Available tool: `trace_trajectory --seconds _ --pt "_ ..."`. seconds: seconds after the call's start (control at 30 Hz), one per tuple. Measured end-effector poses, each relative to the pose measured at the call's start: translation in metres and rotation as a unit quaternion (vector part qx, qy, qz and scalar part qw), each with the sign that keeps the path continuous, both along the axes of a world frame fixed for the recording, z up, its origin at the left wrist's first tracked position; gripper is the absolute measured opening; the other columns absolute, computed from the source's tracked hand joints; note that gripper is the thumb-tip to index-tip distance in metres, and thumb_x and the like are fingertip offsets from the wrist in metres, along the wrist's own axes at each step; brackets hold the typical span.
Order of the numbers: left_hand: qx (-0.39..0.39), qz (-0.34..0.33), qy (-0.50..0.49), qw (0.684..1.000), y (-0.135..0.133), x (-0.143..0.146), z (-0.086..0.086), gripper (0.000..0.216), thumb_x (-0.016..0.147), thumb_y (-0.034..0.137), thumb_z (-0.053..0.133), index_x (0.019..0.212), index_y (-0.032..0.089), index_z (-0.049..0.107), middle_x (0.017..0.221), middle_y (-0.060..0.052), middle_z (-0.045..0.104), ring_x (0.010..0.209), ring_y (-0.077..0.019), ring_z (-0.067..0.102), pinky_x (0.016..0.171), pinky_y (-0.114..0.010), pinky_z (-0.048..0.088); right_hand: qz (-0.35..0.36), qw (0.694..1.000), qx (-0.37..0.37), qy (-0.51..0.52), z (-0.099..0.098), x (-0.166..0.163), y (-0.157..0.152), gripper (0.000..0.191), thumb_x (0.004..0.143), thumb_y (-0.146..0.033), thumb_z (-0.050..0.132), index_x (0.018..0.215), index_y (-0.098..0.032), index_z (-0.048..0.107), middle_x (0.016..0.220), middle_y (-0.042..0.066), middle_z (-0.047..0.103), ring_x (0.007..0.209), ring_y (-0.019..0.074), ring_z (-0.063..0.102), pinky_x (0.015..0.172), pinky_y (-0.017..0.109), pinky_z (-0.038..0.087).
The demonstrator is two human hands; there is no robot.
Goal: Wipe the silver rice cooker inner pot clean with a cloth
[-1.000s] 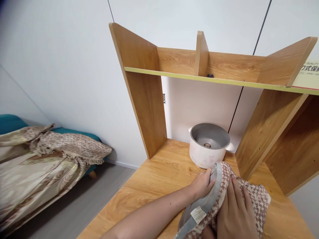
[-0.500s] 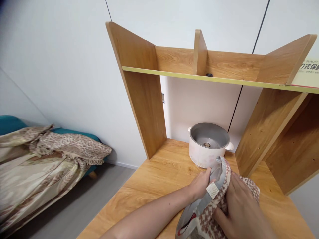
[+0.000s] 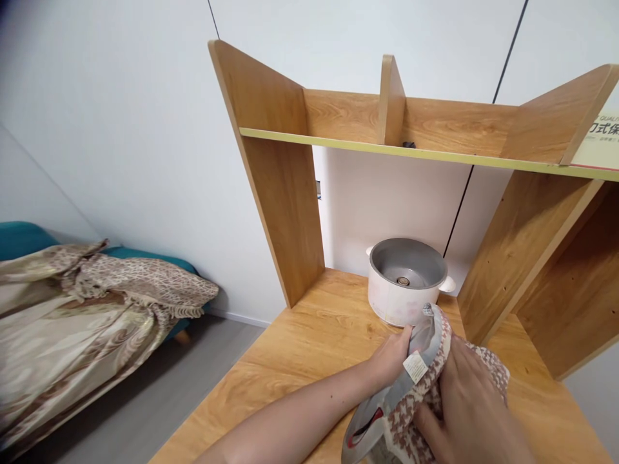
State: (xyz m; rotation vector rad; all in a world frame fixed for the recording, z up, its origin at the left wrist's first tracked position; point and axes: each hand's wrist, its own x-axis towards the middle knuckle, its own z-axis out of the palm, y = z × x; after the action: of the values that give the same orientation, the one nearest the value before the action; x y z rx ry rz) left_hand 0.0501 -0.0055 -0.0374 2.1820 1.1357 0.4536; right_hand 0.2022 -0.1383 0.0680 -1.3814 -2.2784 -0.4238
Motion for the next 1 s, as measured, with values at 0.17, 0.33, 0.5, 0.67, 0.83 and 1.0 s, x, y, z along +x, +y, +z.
trace_trajectory --seconds 0.17,0.33,0.5,0.67,0.83,1.0 --pt "0.015 -0.006 -0.018 1.0 0.002 0.001 -0.007 0.047 0.101 0.054 0.048 0.129 0.016 0.053 0.125 -0.021 0.073 0.116 -0.0387 0.071 0.096 -0.05 0.056 -0.03 0.997 0.058 -0.041 -0.016 -0.004 -0.005 0.099 0.084 -0.04 0.064 0.166 -0.01 0.017 0.141 0.029 0.061 0.128 0.0495 0.061 0.098 0.065 0.056" --pt "0.019 0.004 -0.004 1.0 0.0 0.001 -0.005 0.046 0.102 0.054 0.046 0.128 0.017 0.054 0.125 -0.02 0.073 0.119 -0.0388 0.069 0.098 -0.051 0.055 -0.053 0.992 0.087 -0.078 -0.042 -0.007 -0.014 0.113 0.082 -0.051 0.069 0.167 -0.004 0.011 0.149 0.037 0.052 0.133 0.0575 0.053 0.102 0.074 0.048" --pt "0.015 0.005 0.002 1.0 -0.002 0.001 0.0 0.047 0.101 0.053 0.048 0.13 0.017 0.054 0.126 -0.02 0.073 0.118 -0.0383 0.07 0.098 -0.05 0.055 -0.103 0.99 0.095 -0.022 -0.053 -0.025 -0.024 0.101 0.094 -0.055 0.058 0.168 -0.011 0.006 0.154 0.031 0.052 0.141 0.0566 0.046 0.11 0.075 0.039" --pt "0.011 0.015 0.004 1.0 -0.003 0.001 0.002 0.047 0.1 0.053 0.048 0.13 0.018 0.055 0.125 -0.018 0.074 0.116 -0.0356 0.07 0.097 -0.046 0.055 -0.111 0.99 0.084 0.004 -0.057 -0.031 -0.029 0.092 0.098 -0.055 0.058 0.168 -0.01 0.018 0.151 0.031 0.055 0.141 0.057 0.046 0.109 0.075 0.041" --pt "0.017 0.013 0.014 1.0 -0.004 -0.001 0.007 0.046 0.101 0.051 0.047 0.13 0.016 0.055 0.127 -0.018 0.073 0.117 -0.0346 0.07 0.098 -0.044 0.055 -0.067 0.995 0.077 -0.007 -0.056 -0.014 -0.022 0.1 0.093 -0.061 0.063 0.169 -0.012 0.02 0.156 0.027 0.051 0.144 0.0563 0.042 0.11 0.074 0.042" --pt "0.017 0.018 0.028 0.999 -0.005 -0.002 0.009 0.045 0.103 0.05 0.046 0.13 0.015 0.055 0.123 -0.019 0.074 0.114 -0.0345 0.072 0.094 -0.043 0.056 -0.029 0.992 0.099 -0.077 -0.047 -0.002 -0.013 0.113 0.089 -0.061 0.065 0.169 -0.005 0.009 0.154 0.034 0.05 0.139 0.0571 0.048 0.103 0.073 0.047"
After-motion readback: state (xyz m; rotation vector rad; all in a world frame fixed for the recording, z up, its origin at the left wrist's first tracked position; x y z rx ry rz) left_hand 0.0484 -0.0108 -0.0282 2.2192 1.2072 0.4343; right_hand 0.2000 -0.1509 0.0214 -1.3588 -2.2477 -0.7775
